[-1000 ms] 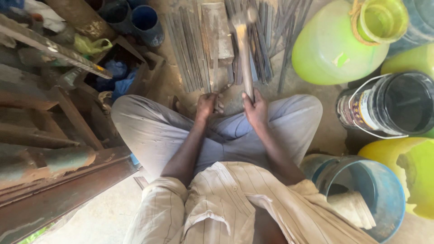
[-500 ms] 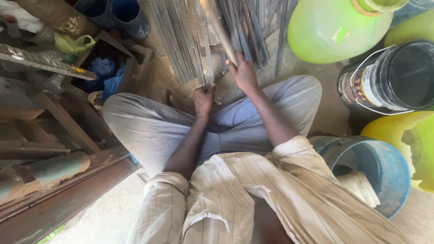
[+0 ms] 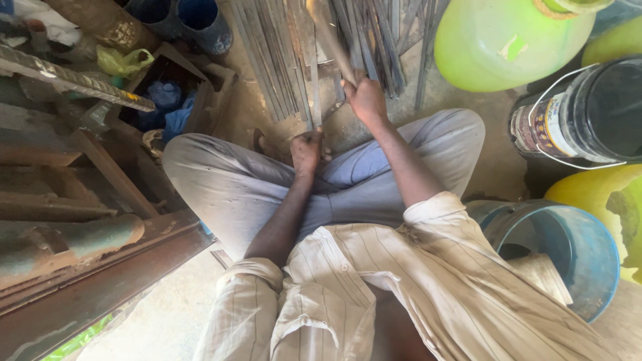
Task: The person sits on the floor and repeatedly strikes metal rods with a hammer to shape them. The person holds each rod against a metal block and strikes it multiple times before moving to the next rod.
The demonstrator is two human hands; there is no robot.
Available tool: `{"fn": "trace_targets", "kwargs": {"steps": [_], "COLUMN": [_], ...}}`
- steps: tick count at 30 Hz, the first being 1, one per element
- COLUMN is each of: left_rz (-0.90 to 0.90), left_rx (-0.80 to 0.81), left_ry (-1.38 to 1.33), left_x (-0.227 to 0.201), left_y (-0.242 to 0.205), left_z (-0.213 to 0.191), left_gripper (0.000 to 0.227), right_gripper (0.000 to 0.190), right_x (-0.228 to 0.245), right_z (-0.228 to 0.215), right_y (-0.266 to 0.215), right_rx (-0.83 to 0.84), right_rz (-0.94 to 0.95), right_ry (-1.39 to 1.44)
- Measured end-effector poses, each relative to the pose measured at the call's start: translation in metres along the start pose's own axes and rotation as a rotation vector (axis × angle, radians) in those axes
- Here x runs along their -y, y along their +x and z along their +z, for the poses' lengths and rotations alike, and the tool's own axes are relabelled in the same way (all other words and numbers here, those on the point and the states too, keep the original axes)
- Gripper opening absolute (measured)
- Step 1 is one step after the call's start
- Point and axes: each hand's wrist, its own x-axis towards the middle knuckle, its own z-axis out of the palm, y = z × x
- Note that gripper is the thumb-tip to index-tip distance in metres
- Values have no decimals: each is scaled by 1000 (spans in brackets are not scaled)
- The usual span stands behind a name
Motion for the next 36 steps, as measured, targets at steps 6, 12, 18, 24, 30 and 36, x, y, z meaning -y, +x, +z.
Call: {"fn": "trace_targets", "kwargs": {"steps": [6,12,18,24,30,36], "left_rz": [33,-87,-84,-60,238,601], "left_rx": [3,117,207,211,107,-441], "left_ry": [21,-292,-369,-322,-10,483], "left_x": [3,-30,-83,-109,-122,-177], "left_y": [-1,-3,-17,-27,-49,-67], "left_z": [-4,-2,5,5,-15,-69], "left_gripper": [40,38,40,31,16,13], "right_gripper": [27,19,17,20,21,21], "right_x": [-23,-20,-26,-30,-11,-10], "right_z": [0,-6,-9,-11,-8,-4], "right_y": [-22,-70,-75,-79,-87,-84], "right_rx": [-320,7,20,82,133,129], "right_rz": [-301,255,262,309,296,266], "right_ry": [260,613,631,763,639,631]}}
